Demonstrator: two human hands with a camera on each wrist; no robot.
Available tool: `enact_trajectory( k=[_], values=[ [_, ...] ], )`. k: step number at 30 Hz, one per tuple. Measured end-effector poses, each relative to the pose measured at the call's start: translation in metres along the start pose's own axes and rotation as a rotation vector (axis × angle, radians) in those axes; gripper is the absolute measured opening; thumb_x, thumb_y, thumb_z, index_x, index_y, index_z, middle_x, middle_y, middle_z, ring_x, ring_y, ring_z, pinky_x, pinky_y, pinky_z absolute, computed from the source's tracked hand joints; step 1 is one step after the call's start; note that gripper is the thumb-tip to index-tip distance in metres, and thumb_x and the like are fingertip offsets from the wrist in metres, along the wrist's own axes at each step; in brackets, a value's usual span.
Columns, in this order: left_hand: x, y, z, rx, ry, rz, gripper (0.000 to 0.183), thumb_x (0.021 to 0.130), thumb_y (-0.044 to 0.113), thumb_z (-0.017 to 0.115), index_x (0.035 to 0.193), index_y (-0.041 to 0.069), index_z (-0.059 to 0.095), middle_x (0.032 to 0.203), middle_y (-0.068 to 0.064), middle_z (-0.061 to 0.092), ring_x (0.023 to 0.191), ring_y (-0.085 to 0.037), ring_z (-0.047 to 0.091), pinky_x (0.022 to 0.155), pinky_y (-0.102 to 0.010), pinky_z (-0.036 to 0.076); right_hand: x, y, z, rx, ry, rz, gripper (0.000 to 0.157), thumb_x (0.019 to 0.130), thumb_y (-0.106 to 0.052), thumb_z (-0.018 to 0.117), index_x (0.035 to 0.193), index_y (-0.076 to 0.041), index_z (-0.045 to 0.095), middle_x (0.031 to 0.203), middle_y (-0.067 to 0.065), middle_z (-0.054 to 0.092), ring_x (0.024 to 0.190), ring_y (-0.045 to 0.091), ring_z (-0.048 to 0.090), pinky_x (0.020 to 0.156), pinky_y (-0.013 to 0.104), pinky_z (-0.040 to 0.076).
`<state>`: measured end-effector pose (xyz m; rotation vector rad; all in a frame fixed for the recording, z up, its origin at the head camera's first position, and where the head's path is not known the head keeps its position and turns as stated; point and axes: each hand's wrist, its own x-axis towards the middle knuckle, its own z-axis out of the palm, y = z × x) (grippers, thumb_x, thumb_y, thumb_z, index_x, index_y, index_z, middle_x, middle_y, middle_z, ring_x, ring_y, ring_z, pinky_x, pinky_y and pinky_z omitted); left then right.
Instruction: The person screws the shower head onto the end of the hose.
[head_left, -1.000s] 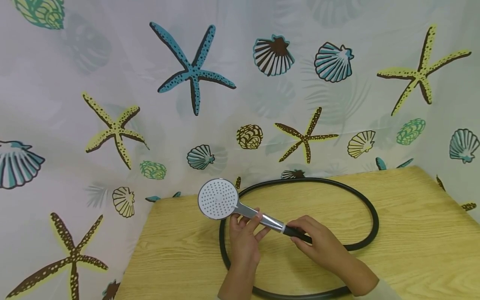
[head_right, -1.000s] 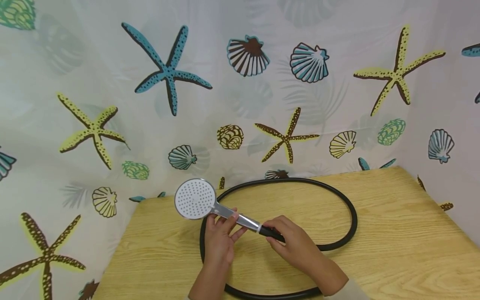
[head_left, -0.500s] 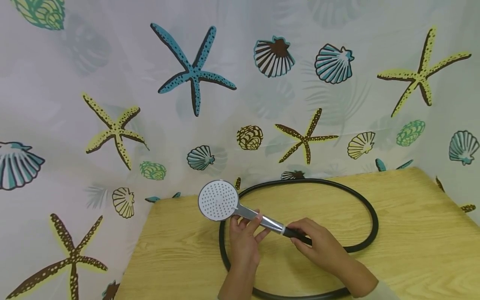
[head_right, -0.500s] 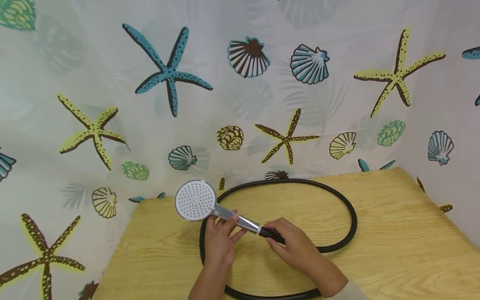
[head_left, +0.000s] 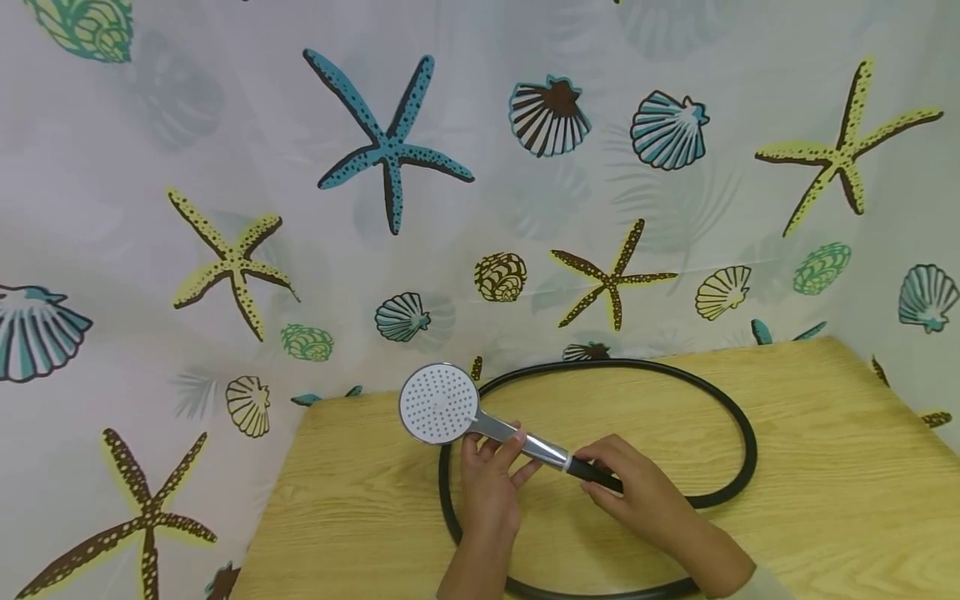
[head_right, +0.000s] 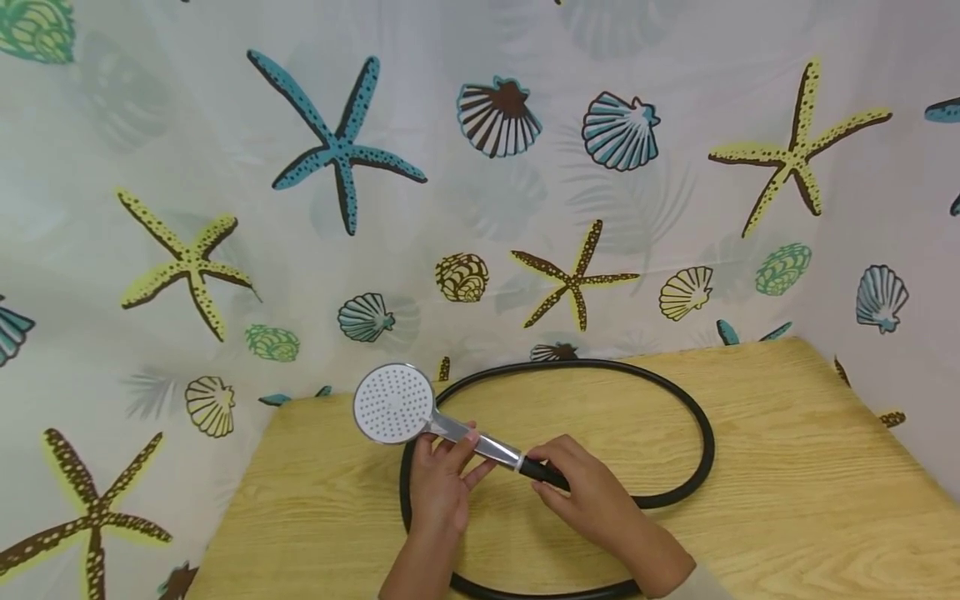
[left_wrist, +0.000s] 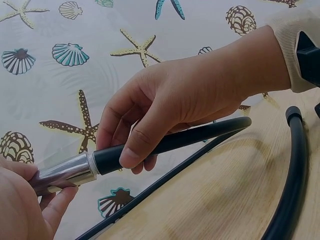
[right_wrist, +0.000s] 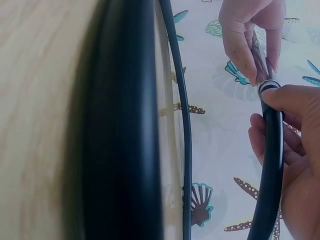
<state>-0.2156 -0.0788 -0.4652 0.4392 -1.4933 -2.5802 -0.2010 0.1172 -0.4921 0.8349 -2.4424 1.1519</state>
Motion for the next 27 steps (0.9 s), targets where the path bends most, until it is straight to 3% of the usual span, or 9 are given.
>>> enact_trajectory(
  k=[7, 15, 22, 27],
  values=[
    [-0.0003, -0.0004, -0.0006, 0.011, -0.008, 0.002, 0.047, 0.085, 0.004, 0.072, 0.123, 0.013, 0.047, 0.116, -0.012, 0.060, 0.100, -0.020, 0.068, 0.079, -0.046, 0.062, -0.0018, -0.0003, 0.0004, 0.011, -0.014, 0.017, 0.040, 0.083, -0.008, 0.075, 0.118, -0.017, 0.060, 0.110, -0.009, 0.058, 0.096, 0.004, 0.061, 0.084, 0.023, 0.059],
    [-0.0004, -0.0003, -0.0003, -0.007, -0.019, 0.010, 0.050, 0.085, 0.003, 0.071, 0.126, 0.010, 0.044, 0.119, -0.013, 0.059, 0.101, -0.019, 0.067, 0.080, -0.046, 0.061, -0.0011, 0.0017, -0.0005, 0.013, 0.001, -0.033, 0.039, 0.084, -0.005, 0.074, 0.119, -0.015, 0.059, 0.109, -0.007, 0.059, 0.095, 0.004, 0.062, 0.082, 0.023, 0.059],
    [-0.0005, -0.0002, -0.0003, -0.014, -0.018, 0.005, 0.048, 0.084, 0.003, 0.072, 0.123, 0.013, 0.046, 0.117, -0.012, 0.059, 0.100, -0.019, 0.068, 0.079, -0.047, 0.061, 0.0000, -0.0003, -0.0022, 0.002, -0.011, 0.019, 0.039, 0.084, -0.007, 0.074, 0.118, -0.019, 0.061, 0.106, -0.012, 0.059, 0.093, -0.001, 0.060, 0.081, 0.020, 0.058],
    [-0.0007, -0.0011, -0.0002, -0.014, -0.015, 0.003, 0.048, 0.084, 0.003, 0.072, 0.123, 0.012, 0.046, 0.117, -0.012, 0.059, 0.099, -0.019, 0.068, 0.079, -0.047, 0.061, -0.0007, -0.0020, -0.0035, -0.007, -0.013, 0.009, 0.038, 0.084, -0.008, 0.074, 0.118, -0.018, 0.061, 0.105, -0.010, 0.060, 0.091, 0.002, 0.061, 0.079, 0.022, 0.059]
  ],
)
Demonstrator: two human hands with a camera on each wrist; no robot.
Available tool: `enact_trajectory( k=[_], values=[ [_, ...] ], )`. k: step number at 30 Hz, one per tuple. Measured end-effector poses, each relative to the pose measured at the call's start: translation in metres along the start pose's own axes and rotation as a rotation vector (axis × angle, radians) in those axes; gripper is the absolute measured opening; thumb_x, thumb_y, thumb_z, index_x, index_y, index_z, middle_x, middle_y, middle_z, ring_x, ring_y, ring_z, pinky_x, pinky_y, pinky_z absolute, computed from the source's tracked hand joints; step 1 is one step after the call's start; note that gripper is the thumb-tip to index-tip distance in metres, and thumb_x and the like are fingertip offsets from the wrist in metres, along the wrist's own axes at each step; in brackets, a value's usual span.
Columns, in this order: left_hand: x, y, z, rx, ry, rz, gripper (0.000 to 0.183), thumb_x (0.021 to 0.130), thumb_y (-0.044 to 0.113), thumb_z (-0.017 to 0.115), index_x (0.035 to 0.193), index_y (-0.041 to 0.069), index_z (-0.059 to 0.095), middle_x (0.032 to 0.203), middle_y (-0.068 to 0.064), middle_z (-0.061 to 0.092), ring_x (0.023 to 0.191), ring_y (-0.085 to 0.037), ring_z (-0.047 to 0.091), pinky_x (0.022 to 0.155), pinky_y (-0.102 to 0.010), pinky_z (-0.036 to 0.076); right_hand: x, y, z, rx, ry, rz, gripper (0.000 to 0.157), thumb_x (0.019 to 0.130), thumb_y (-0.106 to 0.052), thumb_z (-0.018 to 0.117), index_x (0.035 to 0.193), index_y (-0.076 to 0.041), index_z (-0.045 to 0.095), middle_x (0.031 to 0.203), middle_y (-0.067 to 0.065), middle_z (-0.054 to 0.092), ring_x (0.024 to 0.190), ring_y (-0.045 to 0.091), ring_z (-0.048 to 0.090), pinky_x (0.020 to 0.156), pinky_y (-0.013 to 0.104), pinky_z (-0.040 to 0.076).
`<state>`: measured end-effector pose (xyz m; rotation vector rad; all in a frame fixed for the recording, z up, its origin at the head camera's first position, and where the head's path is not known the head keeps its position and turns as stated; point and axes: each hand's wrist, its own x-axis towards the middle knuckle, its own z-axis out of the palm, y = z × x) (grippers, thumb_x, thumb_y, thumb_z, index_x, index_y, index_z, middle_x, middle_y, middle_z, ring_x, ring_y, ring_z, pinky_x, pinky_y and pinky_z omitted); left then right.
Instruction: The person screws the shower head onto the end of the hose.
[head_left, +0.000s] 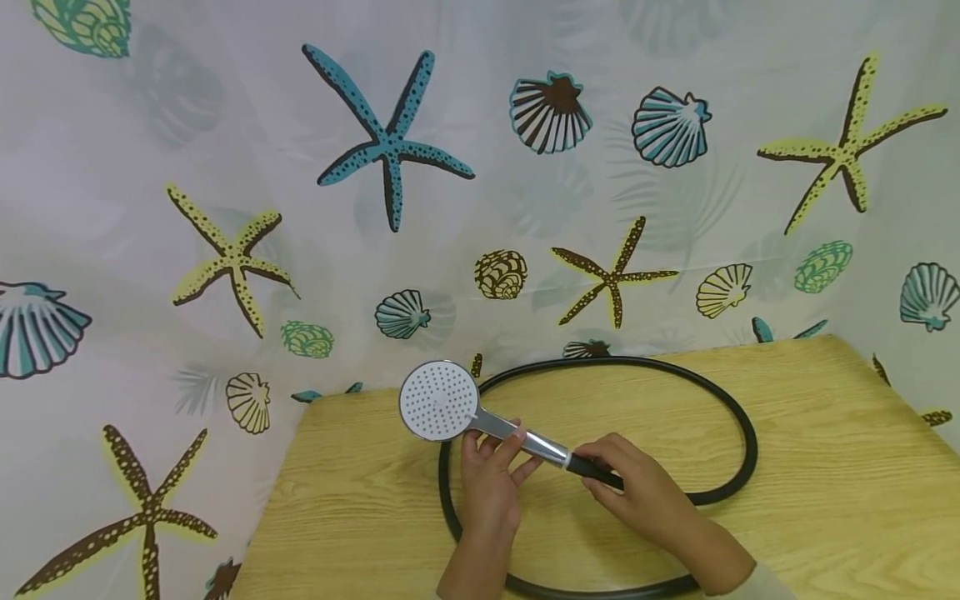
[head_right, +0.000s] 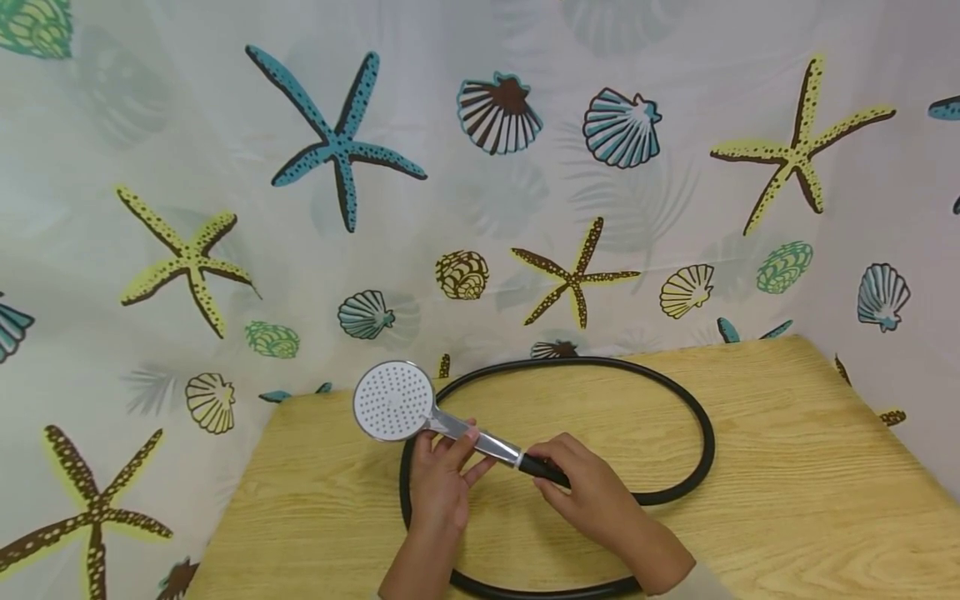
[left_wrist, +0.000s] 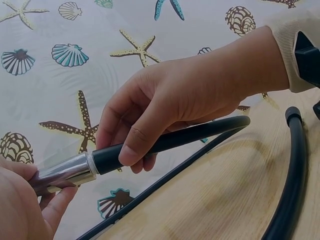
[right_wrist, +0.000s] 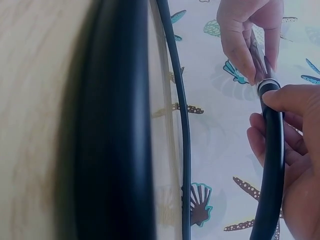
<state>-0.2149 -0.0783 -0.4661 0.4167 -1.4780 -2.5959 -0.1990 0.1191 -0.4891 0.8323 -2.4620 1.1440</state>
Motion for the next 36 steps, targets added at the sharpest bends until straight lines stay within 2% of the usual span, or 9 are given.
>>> enact_trajectory(
  k=[8, 16, 36],
  values=[
    [-0.0012, -0.0022, -0.0014, 0.000, -0.006, 0.002, 0.047, 0.085, 0.004, 0.072, 0.124, 0.013, 0.046, 0.119, -0.014, 0.058, 0.100, -0.020, 0.068, 0.080, -0.046, 0.061, -0.0022, -0.0014, -0.0009, -0.006, -0.032, 0.067, 0.034, 0.087, -0.015, 0.073, 0.118, -0.022, 0.061, 0.105, -0.014, 0.062, 0.091, -0.001, 0.061, 0.080, 0.022, 0.058],
    [-0.0009, -0.0030, -0.0029, 0.009, -0.002, -0.010, 0.047, 0.085, 0.005, 0.072, 0.124, 0.014, 0.047, 0.114, -0.011, 0.060, 0.099, -0.018, 0.068, 0.079, -0.046, 0.062, -0.0046, 0.0020, 0.0009, -0.014, -0.037, 0.047, 0.033, 0.088, -0.015, 0.071, 0.119, -0.020, 0.060, 0.104, -0.012, 0.064, 0.090, 0.002, 0.062, 0.078, 0.025, 0.059],
    [0.0028, -0.0034, -0.0024, 0.016, 0.034, -0.002, 0.046, 0.085, 0.004, 0.071, 0.123, 0.014, 0.047, 0.118, -0.013, 0.060, 0.100, -0.018, 0.068, 0.080, -0.045, 0.062, 0.0009, 0.0041, 0.0062, 0.003, -0.002, -0.008, 0.039, 0.082, -0.011, 0.077, 0.117, -0.016, 0.061, 0.108, -0.008, 0.060, 0.093, 0.003, 0.061, 0.081, 0.023, 0.058]
  ],
)
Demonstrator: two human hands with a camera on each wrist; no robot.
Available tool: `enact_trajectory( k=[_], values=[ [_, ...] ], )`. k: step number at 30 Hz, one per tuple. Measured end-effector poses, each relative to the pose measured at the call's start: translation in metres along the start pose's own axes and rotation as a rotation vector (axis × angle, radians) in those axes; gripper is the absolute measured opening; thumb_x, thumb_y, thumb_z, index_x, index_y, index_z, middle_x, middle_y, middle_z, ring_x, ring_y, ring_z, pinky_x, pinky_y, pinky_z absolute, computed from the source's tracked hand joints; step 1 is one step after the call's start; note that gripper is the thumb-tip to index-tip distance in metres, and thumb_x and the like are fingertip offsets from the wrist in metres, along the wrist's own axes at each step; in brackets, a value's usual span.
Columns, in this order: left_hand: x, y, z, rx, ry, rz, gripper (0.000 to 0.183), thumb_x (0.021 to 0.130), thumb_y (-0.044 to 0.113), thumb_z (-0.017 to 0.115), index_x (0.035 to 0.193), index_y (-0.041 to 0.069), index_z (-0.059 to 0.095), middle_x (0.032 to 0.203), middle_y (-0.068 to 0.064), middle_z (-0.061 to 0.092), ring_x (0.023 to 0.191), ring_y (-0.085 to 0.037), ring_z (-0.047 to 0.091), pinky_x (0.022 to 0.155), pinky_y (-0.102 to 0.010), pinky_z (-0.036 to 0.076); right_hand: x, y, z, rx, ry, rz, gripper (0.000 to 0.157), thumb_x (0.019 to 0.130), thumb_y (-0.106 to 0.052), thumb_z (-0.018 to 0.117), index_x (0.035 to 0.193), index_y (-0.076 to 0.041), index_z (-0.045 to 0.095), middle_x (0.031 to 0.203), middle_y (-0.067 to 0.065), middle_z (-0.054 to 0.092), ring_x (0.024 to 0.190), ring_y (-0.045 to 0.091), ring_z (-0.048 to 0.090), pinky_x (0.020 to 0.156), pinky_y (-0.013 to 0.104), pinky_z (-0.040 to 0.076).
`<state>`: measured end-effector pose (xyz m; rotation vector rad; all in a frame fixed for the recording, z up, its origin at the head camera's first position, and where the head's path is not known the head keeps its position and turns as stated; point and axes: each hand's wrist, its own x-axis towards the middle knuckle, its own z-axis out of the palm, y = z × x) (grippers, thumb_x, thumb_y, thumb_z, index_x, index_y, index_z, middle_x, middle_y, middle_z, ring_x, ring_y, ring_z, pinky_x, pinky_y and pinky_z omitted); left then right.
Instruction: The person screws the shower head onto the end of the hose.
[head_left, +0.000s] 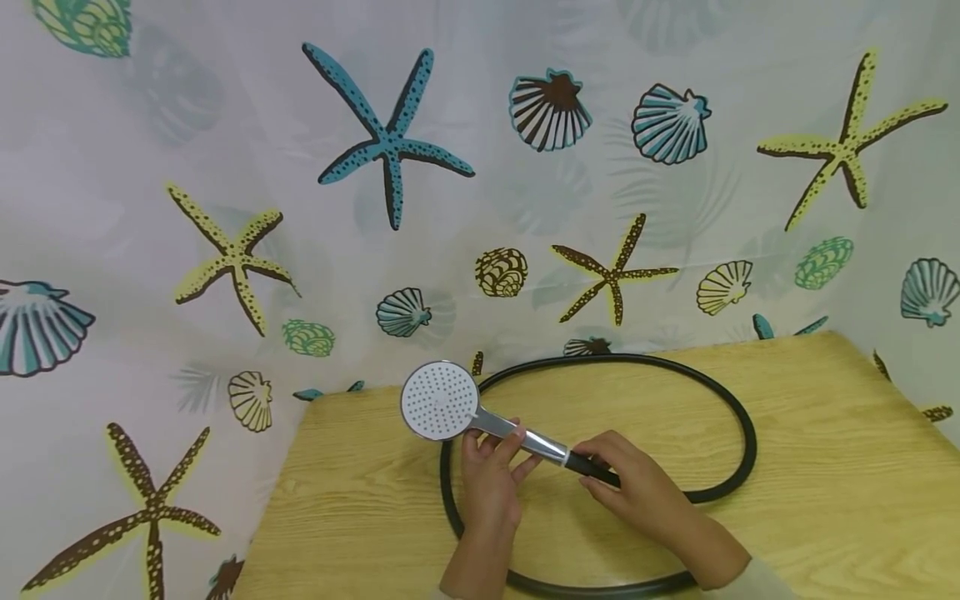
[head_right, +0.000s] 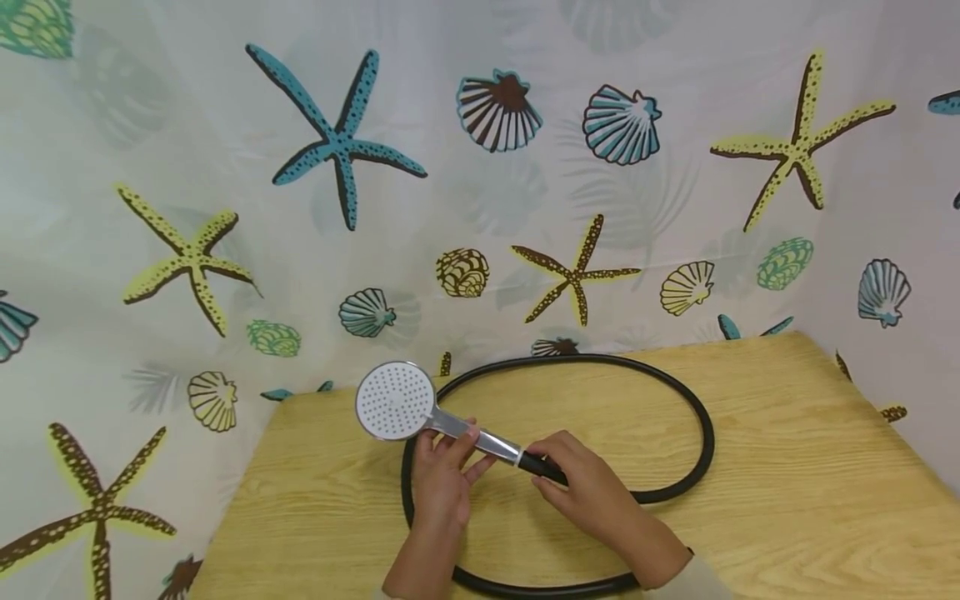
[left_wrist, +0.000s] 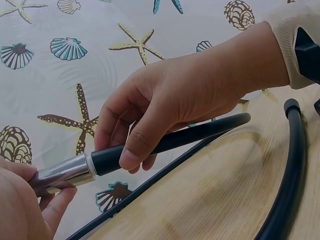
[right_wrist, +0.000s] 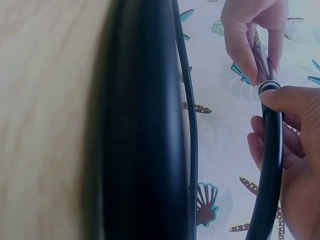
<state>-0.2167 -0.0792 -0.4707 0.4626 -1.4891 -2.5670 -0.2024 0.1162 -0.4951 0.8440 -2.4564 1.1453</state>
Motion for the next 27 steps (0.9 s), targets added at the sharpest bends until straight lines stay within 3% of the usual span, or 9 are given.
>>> enact_trajectory(
  k=[17, 20, 27],
  values=[
    [0.0019, -0.0055, -0.0004, -0.006, -0.001, 0.010, 0.045, 0.085, 0.005, 0.072, 0.122, 0.013, 0.047, 0.115, -0.012, 0.059, 0.100, -0.019, 0.067, 0.080, -0.047, 0.061, -0.0013, 0.0011, 0.0013, -0.048, -0.014, -0.015, 0.045, 0.082, -0.011, 0.077, 0.122, -0.014, 0.058, 0.114, -0.003, 0.057, 0.096, 0.008, 0.061, 0.082, 0.025, 0.059],
    [0.0021, -0.0053, -0.0010, -0.003, -0.001, 0.012, 0.046, 0.085, 0.005, 0.072, 0.123, 0.013, 0.046, 0.115, -0.012, 0.059, 0.100, -0.019, 0.068, 0.080, -0.047, 0.061, -0.0011, 0.0012, 0.0014, -0.090, 0.003, -0.052, 0.050, 0.080, -0.011, 0.079, 0.125, -0.013, 0.056, 0.116, -0.001, 0.056, 0.099, 0.012, 0.063, 0.082, 0.027, 0.060],
    [0.0014, -0.0037, -0.0008, -0.010, -0.004, 0.001, 0.049, 0.085, 0.005, 0.071, 0.126, 0.011, 0.045, 0.117, -0.013, 0.059, 0.100, -0.019, 0.068, 0.079, -0.047, 0.061, 0.0017, 0.0017, -0.0004, -0.310, 0.041, -0.216, 0.061, 0.074, -0.011, 0.084, 0.127, -0.010, 0.055, 0.121, 0.005, 0.055, 0.100, 0.014, 0.063, 0.080, 0.028, 0.060]
  ],
)
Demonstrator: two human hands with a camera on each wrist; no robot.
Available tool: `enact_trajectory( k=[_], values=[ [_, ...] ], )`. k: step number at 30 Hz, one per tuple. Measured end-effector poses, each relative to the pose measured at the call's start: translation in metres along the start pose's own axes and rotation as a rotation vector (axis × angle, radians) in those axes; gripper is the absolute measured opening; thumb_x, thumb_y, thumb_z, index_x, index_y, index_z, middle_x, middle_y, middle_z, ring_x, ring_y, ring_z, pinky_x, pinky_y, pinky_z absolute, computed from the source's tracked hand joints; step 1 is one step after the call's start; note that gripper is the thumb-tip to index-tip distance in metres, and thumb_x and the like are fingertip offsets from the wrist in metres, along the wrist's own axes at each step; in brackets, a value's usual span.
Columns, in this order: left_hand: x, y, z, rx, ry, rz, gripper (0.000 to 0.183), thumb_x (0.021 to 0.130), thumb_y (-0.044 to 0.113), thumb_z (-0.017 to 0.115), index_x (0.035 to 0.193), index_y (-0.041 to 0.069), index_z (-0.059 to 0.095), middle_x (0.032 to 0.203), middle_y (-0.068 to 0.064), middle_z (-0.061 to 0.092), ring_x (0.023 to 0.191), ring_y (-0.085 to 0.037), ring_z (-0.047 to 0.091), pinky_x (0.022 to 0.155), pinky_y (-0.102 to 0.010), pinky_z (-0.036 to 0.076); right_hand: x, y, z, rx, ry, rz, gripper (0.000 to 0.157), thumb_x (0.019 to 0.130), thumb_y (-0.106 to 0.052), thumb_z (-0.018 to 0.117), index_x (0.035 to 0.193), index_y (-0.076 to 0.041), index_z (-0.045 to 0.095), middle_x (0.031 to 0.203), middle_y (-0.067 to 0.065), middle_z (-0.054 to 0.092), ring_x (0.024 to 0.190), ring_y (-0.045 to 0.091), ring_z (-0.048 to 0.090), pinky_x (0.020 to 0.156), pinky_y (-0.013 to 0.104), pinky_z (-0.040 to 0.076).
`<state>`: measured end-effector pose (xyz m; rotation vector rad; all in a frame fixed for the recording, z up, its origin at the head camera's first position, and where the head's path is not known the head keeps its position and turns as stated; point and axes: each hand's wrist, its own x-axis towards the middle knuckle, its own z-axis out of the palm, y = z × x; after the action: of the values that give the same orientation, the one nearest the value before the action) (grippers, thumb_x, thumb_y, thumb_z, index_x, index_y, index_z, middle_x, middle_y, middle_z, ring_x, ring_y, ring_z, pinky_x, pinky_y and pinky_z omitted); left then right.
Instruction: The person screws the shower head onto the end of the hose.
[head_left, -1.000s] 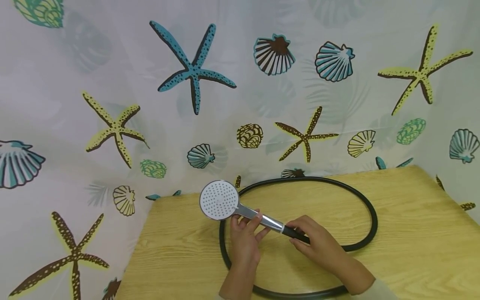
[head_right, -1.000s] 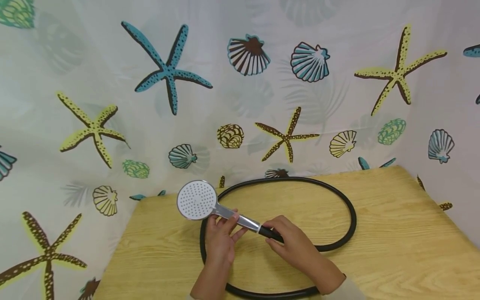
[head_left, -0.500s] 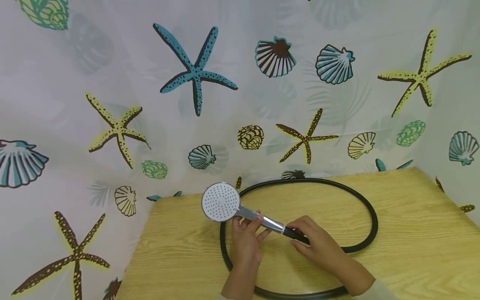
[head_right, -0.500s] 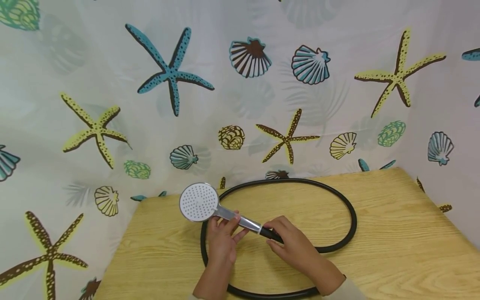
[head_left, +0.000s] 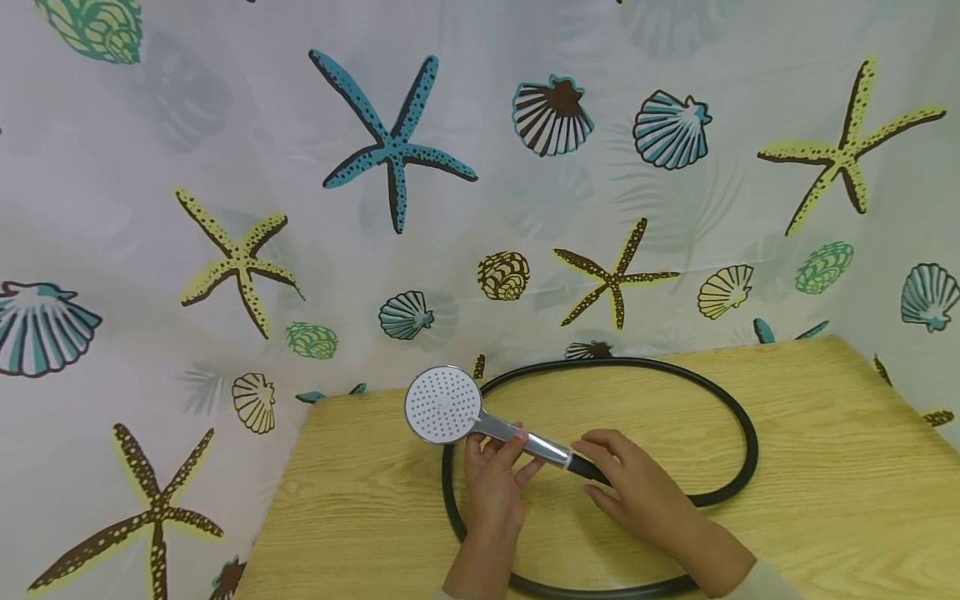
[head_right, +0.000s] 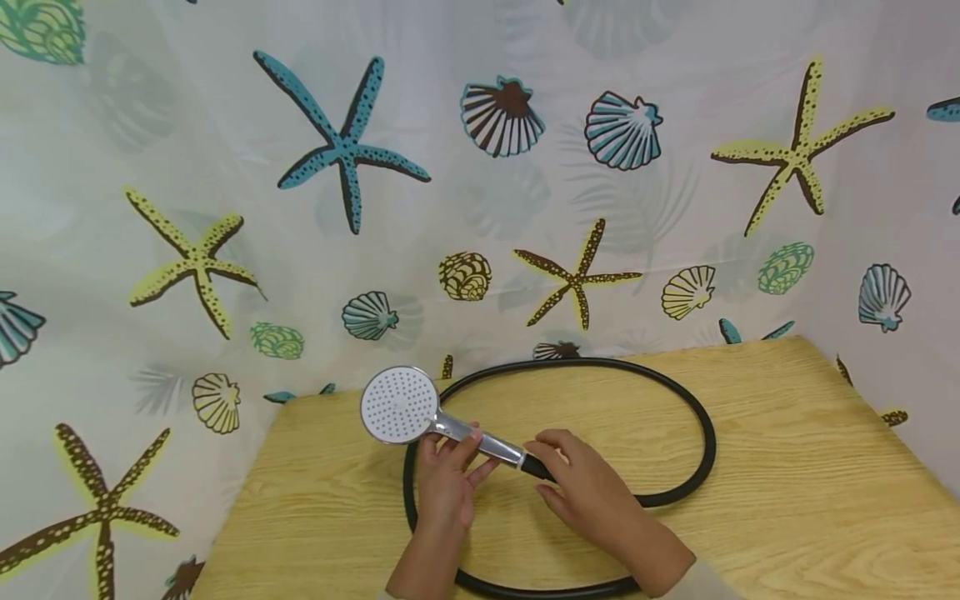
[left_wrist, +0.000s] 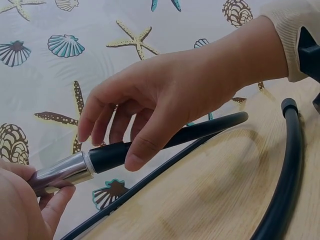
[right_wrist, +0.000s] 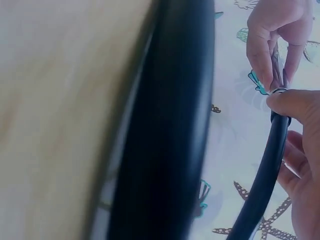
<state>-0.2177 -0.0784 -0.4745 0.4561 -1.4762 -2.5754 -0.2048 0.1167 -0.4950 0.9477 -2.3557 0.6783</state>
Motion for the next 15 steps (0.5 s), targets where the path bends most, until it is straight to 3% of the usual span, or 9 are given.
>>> enact_trajectory(
  k=[15],
  values=[
    [-0.0020, 0.0014, 0.0003, -0.013, -0.027, 0.009, 0.044, 0.085, 0.006, 0.071, 0.122, 0.013, 0.047, 0.115, -0.012, 0.059, 0.102, -0.019, 0.067, 0.081, -0.048, 0.061, 0.0000, 0.0008, -0.0039, 0.019, 0.000, -0.056, 0.048, 0.077, -0.004, 0.079, 0.120, -0.010, 0.059, 0.108, -0.002, 0.058, 0.089, 0.005, 0.061, 0.075, 0.021, 0.058]
  ],
)
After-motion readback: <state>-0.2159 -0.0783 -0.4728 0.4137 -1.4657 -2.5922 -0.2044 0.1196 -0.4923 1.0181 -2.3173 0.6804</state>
